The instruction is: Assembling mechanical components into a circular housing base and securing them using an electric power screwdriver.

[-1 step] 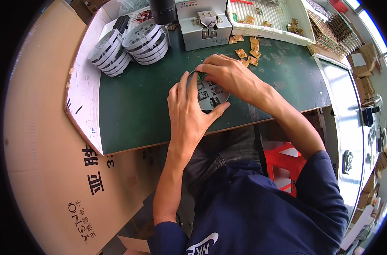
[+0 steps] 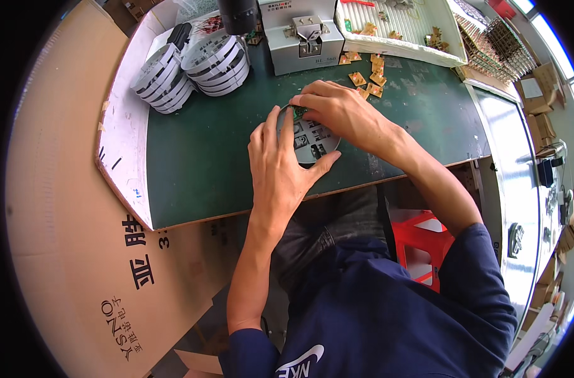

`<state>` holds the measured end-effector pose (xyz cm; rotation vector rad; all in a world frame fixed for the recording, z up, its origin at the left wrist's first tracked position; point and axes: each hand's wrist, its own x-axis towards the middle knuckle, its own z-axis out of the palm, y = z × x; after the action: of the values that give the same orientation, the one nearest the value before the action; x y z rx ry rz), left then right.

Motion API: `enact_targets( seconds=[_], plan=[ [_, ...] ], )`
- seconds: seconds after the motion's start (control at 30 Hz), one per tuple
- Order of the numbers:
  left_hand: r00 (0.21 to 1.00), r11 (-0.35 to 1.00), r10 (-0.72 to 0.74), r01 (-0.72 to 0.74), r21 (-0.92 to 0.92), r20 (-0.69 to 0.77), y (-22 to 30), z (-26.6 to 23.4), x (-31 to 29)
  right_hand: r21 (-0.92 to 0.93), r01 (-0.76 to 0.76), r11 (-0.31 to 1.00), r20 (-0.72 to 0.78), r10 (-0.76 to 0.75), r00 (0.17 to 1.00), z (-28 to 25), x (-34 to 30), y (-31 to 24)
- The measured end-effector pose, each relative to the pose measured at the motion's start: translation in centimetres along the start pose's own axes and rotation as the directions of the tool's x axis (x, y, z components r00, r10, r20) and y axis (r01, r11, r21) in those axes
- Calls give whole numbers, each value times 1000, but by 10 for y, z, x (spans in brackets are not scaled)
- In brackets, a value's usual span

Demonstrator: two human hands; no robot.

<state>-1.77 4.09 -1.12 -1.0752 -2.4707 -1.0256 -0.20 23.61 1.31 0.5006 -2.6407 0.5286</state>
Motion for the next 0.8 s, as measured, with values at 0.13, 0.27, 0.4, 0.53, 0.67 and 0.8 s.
enact_targets(
  seconds=[0.13, 0.27, 0.4, 0.53, 0.67, 0.8],
  plan=[
    [999, 998, 8, -10, 55, 40, 0, -1, -1, 125, -102, 987, -27, 106, 994, -2, -5, -1],
    [997, 988, 67, -69, 136, 25, -6, 1, -3, 236, -208, 949, -116, 240, 964, -10, -1, -3],
    [996, 985, 84, -87, 149, 25, -2, 3, 0, 286, 85, 954, -508, 76, 858, -38, 61, 10],
    [997, 993, 47, -54, 104, 61, -1, 1, 2, 684, 213, 698, -492, 226, 841, -75, 147, -19],
    [995, 993, 47, -56, 99, 84, 0, 0, 1, 847, 90, 523, -199, 156, 967, -90, 169, -13],
    [998, 997, 35, -38, 71, 53, -3, 0, 0, 857, 147, 493, -288, 224, 931, -85, 151, -15]
  ],
)
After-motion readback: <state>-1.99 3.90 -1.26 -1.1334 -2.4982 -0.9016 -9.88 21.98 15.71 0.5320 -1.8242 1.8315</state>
